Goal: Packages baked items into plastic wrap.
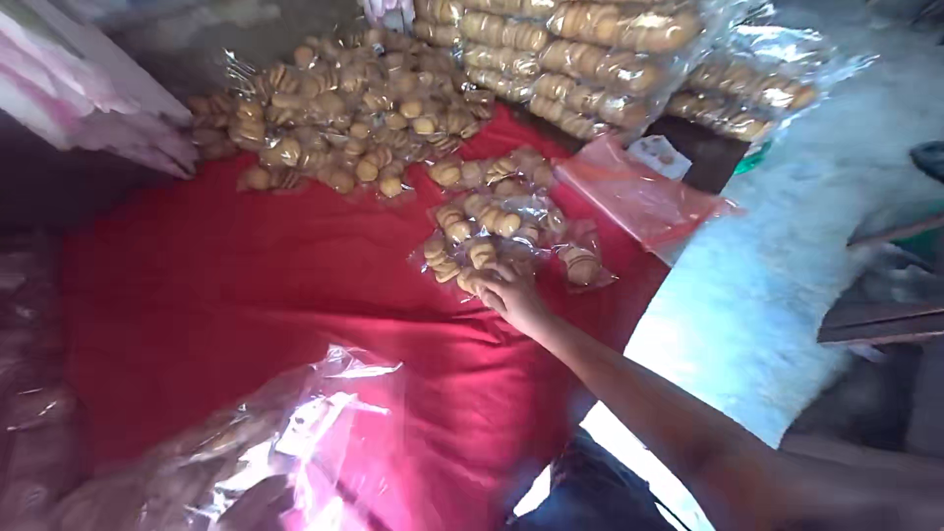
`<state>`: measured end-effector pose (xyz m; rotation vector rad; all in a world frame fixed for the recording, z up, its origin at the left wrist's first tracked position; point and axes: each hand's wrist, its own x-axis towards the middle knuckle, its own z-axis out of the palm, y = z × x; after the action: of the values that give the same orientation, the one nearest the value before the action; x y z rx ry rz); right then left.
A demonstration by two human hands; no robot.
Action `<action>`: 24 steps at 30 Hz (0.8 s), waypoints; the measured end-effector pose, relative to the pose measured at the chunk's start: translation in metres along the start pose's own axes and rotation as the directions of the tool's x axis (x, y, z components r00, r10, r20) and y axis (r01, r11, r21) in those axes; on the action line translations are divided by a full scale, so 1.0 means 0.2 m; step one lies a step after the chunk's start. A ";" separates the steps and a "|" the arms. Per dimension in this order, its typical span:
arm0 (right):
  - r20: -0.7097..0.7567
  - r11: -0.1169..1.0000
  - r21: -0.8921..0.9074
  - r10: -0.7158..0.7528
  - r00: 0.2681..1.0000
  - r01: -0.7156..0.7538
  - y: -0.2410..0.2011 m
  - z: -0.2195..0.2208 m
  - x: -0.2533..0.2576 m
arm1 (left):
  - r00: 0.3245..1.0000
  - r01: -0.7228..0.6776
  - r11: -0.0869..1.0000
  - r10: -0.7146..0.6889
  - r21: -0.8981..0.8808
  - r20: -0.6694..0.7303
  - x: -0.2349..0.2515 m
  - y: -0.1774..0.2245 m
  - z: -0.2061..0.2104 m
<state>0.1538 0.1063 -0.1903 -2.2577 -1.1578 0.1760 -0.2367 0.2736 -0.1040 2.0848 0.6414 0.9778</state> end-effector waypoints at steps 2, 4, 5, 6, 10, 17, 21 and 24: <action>-0.012 0.985 0.064 -0.162 0.987 0.163 0.13 0.00 -0.08 | 0.983 -0.149 0.989 0.147 0.005 0.111 0.13 0.25 0.22; 0.053 0.947 0.225 -0.247 0.968 0.229 0.23 -0.09 -0.14 | 0.945 -0.182 0.983 0.184 -0.033 0.270 0.26 0.34 0.55; 0.096 0.913 0.340 -0.275 0.957 0.228 0.29 -0.15 -0.16 | 0.930 -0.152 0.987 0.160 -0.051 0.331 0.32 0.32 0.72; 0.098 0.868 0.442 -0.297 0.950 0.226 0.35 -0.19 -0.18 | 0.920 -0.087 0.996 0.092 -0.031 0.382 0.38 0.28 0.88; 0.092 0.852 0.512 -0.184 0.979 0.112 0.54 -0.32 -0.16 | 0.803 0.183 0.914 -0.351 0.361 0.482 0.57 0.28 1.32; 0.520 0.936 0.352 -0.189 0.833 -0.007 0.45 -0.38 -0.17 | 0.709 0.439 0.701 -0.655 0.561 0.263 0.26 0.31 1.53; 0.435 0.914 0.361 -0.339 0.834 0.183 0.43 -0.39 -0.17 | 0.916 0.189 0.936 -0.276 0.296 0.290 0.08 0.45 1.60; 0.378 0.738 0.642 -0.541 0.751 0.208 0.48 -0.53 -0.21 | 0.832 -0.267 0.959 0.181 0.092 0.525 0.13 0.65 1.57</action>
<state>0.2345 -0.0156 -0.1627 -1.4065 -1.5902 0.9209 0.0464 0.0842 -0.1296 2.4710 0.2018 0.4512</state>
